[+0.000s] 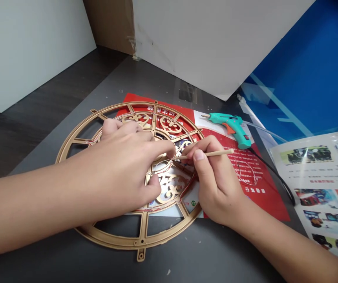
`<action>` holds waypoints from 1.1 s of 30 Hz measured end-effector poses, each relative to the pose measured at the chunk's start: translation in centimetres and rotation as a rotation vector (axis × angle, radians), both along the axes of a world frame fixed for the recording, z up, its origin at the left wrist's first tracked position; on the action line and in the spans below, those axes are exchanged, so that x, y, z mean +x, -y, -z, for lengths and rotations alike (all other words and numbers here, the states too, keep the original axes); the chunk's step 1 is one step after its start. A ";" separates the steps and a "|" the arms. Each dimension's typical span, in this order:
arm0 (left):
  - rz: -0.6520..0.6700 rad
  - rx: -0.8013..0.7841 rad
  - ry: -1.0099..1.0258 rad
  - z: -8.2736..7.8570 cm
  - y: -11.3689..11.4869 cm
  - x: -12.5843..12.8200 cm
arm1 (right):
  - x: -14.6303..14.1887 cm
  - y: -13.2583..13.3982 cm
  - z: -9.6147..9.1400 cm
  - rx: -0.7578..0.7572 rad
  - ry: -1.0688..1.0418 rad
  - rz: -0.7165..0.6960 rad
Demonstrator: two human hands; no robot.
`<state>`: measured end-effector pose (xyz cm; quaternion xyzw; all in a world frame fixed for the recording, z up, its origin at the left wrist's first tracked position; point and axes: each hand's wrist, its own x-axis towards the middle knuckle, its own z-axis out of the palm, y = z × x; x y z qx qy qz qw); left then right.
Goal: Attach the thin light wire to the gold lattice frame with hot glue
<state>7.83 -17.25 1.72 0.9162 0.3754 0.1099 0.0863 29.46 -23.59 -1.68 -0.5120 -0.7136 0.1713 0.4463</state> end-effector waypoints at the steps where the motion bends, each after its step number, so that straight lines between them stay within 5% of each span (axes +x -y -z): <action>1: 0.007 -0.006 0.011 0.1 -0.1 0.0 | 0.1 0.0 0.3 0.003 -0.036 0.005; 12: 0.034 -0.024 0.043 0.8 -0.8 -0.5 | 0.4 0.4 1.2 -0.037 -0.386 -0.006; 24: 0.057 0.009 0.049 1.2 -0.8 -0.4 | 0.4 0.6 0.4 0.029 0.007 -0.043; 33: 0.066 0.009 0.066 1.1 -0.6 -0.4 | 0.2 0.4 -0.3 -0.012 0.056 -0.079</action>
